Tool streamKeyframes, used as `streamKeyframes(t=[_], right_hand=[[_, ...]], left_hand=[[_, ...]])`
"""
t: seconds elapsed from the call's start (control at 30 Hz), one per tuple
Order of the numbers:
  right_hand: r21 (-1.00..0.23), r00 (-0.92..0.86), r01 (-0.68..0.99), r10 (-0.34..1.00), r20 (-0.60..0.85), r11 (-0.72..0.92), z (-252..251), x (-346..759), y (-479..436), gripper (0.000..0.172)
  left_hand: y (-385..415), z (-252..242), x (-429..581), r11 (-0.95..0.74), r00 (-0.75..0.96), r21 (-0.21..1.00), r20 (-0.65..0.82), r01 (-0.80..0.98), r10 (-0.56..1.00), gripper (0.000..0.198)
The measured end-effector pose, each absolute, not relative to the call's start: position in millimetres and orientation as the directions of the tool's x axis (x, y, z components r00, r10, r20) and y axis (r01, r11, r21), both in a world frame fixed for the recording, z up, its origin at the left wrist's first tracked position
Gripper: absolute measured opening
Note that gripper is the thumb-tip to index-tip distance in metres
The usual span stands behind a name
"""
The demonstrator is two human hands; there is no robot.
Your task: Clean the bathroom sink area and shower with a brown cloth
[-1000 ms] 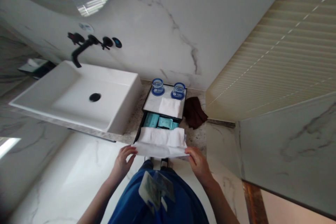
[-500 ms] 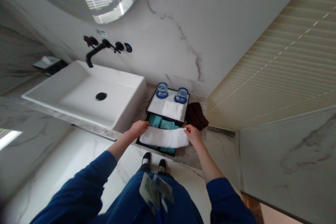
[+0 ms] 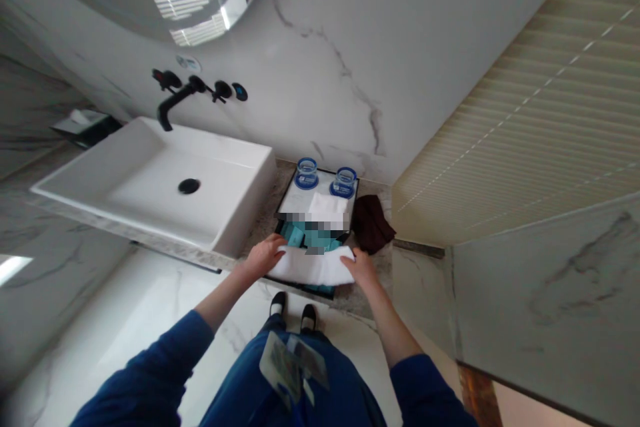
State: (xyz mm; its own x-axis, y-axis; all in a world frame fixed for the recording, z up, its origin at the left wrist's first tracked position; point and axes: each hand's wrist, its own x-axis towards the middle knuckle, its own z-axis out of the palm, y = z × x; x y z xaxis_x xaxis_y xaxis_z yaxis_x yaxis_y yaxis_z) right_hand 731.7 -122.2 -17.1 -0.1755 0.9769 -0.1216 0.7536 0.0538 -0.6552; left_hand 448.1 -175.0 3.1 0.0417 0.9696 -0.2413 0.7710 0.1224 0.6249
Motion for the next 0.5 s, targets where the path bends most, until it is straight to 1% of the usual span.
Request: streamKeyframes(t=[0.1, 0.13, 0.2, 0.23, 0.27, 0.3, 0.33, 0.37, 0.4, 0.43, 0.47, 0.5], right_hand=[[-0.644, -0.263, 0.746, 0.963, -0.053, 0.168, 24, 711, -136, 0.012], [-0.649, -0.321, 0.725, 0.947, -0.02, 0.232, 43, 702, -143, 0.01], [-0.657, -0.497, 0.626, 0.864, 0.079, 0.42, 88, 684, -161, 0.008], [-0.651, -0.607, 0.544, 0.784, 0.131, 0.53, 111, 676, -172, 0.008], [-0.636, -0.719, 0.444, 0.675, 0.167, 0.631, 132, 668, -185, 0.009], [-0.617, -0.816, 0.344, 0.551, 0.177, 0.708, 151, 663, -197, 0.011], [-0.598, -0.888, 0.261, 0.432, 0.16, 0.758, 166, 660, -209, 0.013], [-0.582, -0.937, 0.201, 0.327, 0.12, 0.788, 177, 658, -219, 0.014], [-0.567, -0.967, 0.164, 0.246, 0.069, 0.807, 183, 658, -228, 0.015], [-0.548, -0.982, 0.149, 0.19, 0.018, 0.823, 185, 660, -234, 0.015], [-0.527, -0.987, 0.147, 0.157, -0.027, 0.837, 183, 662, -238, 0.015], [-0.504, -0.987, 0.157, 0.147, -0.061, 0.849, 179, 664, -240, 0.015]], left_hand=[[-182, 7, 461, 0.177, 0.045, 0.775, -0.255, 0.607, 0.966, 0.02], [-188, 8, 467, 0.205, 0.059, 0.824, -0.276, 0.529, 0.959, 0.027], [-202, 11, 480, 0.263, 0.097, 0.892, -0.318, 0.368, 0.943, 0.055], [-211, 13, 486, 0.295, 0.111, 0.918, -0.332, 0.264, 0.937, 0.068], [-219, 16, 491, 0.323, 0.116, 0.937, -0.338, 0.132, 0.934, 0.08], [-226, 21, 495, 0.354, 0.12, 0.932, -0.344, -0.078, 0.931, 0.088], [-232, 26, 496, 0.38, 0.135, 0.859, -0.356, -0.343, 0.925, 0.092], [-236, 33, 496, 0.382, 0.153, 0.72, -0.364, -0.579, 0.919, 0.094], [-237, 40, 494, 0.359, 0.171, 0.545, -0.365, -0.758, 0.915, 0.094], [-237, 47, 491, 0.321, 0.178, 0.391, -0.359, -0.863, 0.916, 0.093], [-235, 54, 487, 0.281, 0.168, 0.301, -0.351, -0.911, 0.921, 0.091], [-232, 60, 482, 0.24, 0.147, 0.251, -0.34, -0.938, 0.929, 0.09]])
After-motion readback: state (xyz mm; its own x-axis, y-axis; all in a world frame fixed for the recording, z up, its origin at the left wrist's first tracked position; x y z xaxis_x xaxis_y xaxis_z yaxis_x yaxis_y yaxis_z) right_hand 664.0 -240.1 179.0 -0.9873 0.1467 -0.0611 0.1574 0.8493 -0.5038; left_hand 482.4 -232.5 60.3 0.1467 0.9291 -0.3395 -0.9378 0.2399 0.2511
